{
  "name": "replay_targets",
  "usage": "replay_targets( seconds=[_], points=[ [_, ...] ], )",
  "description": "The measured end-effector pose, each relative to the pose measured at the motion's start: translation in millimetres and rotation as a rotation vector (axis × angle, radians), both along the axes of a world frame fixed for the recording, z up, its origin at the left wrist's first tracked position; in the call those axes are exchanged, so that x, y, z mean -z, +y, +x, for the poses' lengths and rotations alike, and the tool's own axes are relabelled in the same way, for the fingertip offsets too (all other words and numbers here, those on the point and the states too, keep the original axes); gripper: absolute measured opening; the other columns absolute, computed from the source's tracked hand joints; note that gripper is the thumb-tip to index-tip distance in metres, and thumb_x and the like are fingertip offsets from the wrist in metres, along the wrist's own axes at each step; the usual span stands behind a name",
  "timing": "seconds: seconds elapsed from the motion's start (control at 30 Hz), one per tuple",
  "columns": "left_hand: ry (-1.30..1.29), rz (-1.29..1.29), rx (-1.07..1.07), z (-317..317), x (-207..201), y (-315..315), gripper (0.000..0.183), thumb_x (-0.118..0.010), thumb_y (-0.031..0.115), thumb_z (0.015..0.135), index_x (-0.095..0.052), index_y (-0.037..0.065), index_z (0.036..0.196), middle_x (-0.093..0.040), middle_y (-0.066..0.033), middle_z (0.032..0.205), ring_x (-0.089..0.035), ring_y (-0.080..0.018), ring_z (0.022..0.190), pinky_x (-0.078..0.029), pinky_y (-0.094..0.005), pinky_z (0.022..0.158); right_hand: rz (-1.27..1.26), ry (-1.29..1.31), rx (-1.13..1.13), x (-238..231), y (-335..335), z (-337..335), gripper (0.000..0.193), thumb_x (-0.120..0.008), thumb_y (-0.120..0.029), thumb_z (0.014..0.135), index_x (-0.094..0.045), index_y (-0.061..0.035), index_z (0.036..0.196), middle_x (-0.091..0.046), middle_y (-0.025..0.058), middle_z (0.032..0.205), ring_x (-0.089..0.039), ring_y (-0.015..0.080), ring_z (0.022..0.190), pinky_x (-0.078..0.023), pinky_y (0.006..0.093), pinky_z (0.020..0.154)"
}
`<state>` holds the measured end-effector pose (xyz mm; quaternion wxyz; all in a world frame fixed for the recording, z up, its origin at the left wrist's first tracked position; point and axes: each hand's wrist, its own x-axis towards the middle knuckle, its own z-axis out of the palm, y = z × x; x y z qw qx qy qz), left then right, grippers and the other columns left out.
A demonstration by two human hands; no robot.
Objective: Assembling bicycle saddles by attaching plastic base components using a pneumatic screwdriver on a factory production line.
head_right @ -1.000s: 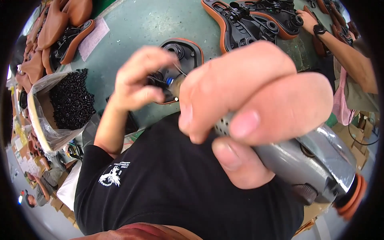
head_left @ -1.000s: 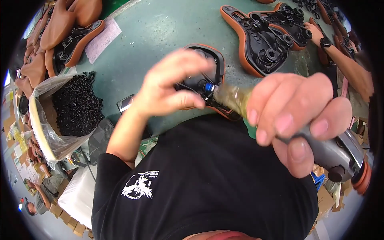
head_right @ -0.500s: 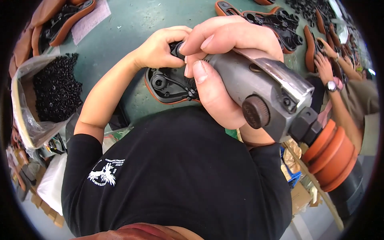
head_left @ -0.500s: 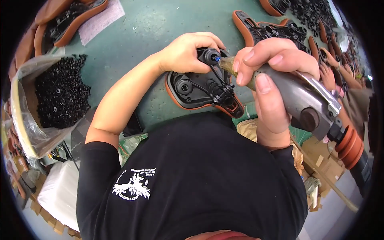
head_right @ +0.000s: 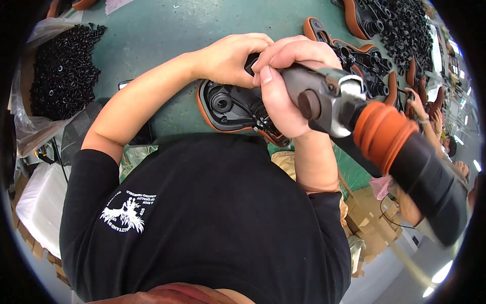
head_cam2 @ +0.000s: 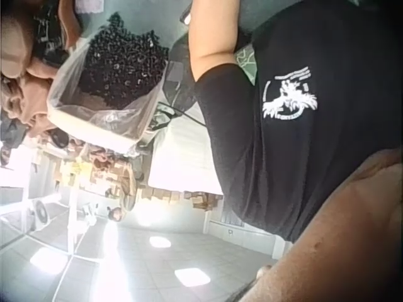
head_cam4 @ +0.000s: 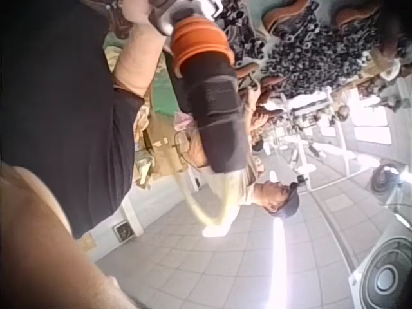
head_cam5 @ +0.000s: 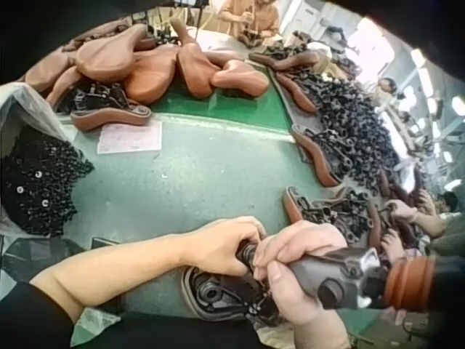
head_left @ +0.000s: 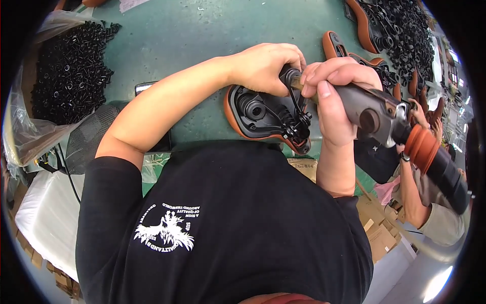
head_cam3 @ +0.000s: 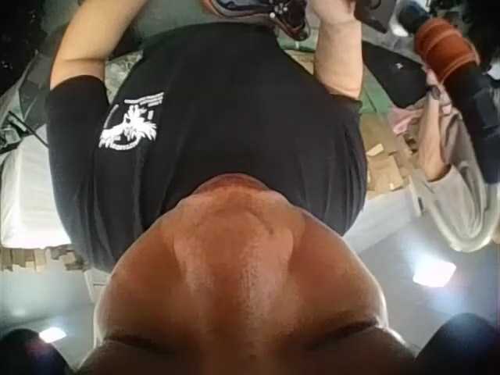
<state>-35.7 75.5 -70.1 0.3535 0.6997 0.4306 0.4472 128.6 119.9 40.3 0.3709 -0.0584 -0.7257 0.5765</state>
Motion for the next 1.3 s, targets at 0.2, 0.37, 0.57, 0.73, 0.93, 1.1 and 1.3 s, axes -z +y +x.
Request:
replay_targets(
  seconds=[0.2, 0.37, 0.57, 0.73, 0.93, 1.1, 1.3],
  points=[
    [-0.115, -0.022, -0.045, 4, -2, 4, 0.041, -0.084, 0.014, 0.067, -0.068, 0.003, 0.103, -0.072, -0.0129, 0.112, -0.068, -0.0334, 0.111, -0.056, -0.0422, 0.096, -0.054, -0.014, 0.040, -9, 3, 5, 0.025, -0.062, 0.003, 0.093, -0.051, -0.0004, 0.116, -0.067, 0.0238, 0.104, -0.065, 0.0242, 0.073, -0.057, 0.0463, 0.082],
    [-0.095, 0.012, -0.033, -3, -9, -4, 0.042, -0.083, 0.012, 0.064, -0.069, 0.002, 0.103, -0.071, -0.0154, 0.118, -0.069, -0.0343, 0.112, -0.055, -0.0440, 0.099, 0.169, 0.048, 0.044, -34, -6, 28, 0.032, -0.062, -0.001, 0.097, -0.047, -0.0061, 0.125, -0.060, 0.0309, 0.127, -0.065, 0.0194, 0.073, -0.057, 0.0399, 0.073],
    [0.090, -0.028, -0.397, -97, -83, 13, 0.040, -0.082, 0.010, 0.062, -0.075, 0.003, 0.101, -0.075, -0.0116, 0.115, -0.070, -0.0254, 0.112, -0.055, -0.0385, 0.101, -0.036, 0.200, 0.336, -65, -33, 91, 0.026, -0.062, -0.004, 0.096, -0.047, -0.0074, 0.116, -0.061, 0.0280, 0.122, -0.063, 0.0184, 0.071, -0.056, 0.0399, 0.073],
    [-0.377, 0.267, -1.196, -231, -146, 100, 0.057, -0.090, 0.026, 0.079, -0.070, -0.009, 0.120, -0.076, -0.0146, 0.106, -0.072, -0.0173, 0.098, -0.057, -0.0310, 0.086, -0.281, 0.227, 0.399, -40, -20, 96, 0.030, -0.057, 0.008, 0.091, -0.050, 0.0013, 0.119, -0.059, 0.0346, 0.130, -0.066, 0.0197, 0.066, -0.058, 0.0380, 0.069],
    [0.346, 0.211, -0.852, -210, -138, 44, 0.025, -0.082, 0.017, 0.090, -0.071, 0.002, 0.106, -0.071, -0.0031, 0.096, -0.067, -0.0124, 0.088, -0.055, -0.0287, 0.080, -0.632, 0.068, 0.511, -3, -9, 81, 0.026, -0.060, 0.010, 0.089, -0.055, 0.0009, 0.113, -0.057, 0.0347, 0.137, -0.068, 0.0198, 0.066, -0.057, 0.0359, 0.066],
    [0.982, -0.394, -0.837, -194, -96, -93, 0.025, -0.080, 0.018, 0.082, -0.067, 0.000, 0.095, -0.067, -0.0200, 0.104, -0.068, -0.0414, 0.099, -0.056, -0.0505, 0.086, -0.721, -0.090, 0.664, 35, -4, 60, 0.034, -0.065, 0.005, 0.092, -0.053, 0.0018, 0.124, -0.058, 0.0190, 0.129, -0.069, 0.0205, 0.069, -0.056, 0.0352, 0.063],
    [1.082, -0.711, -1.039, -213, -44, -188, 0.038, -0.084, 0.020, 0.083, -0.065, -0.001, 0.109, -0.067, -0.0242, 0.116, -0.069, -0.0433, 0.107, -0.058, -0.0510, 0.091, -0.696, -0.130, 0.752, 54, 21, 20, 0.028, -0.067, 0.002, 0.095, -0.051, 0.0023, 0.118, -0.061, 0.0107, 0.089, -0.068, 0.0208, 0.067, -0.057, 0.0364, 0.062]
  ],
)
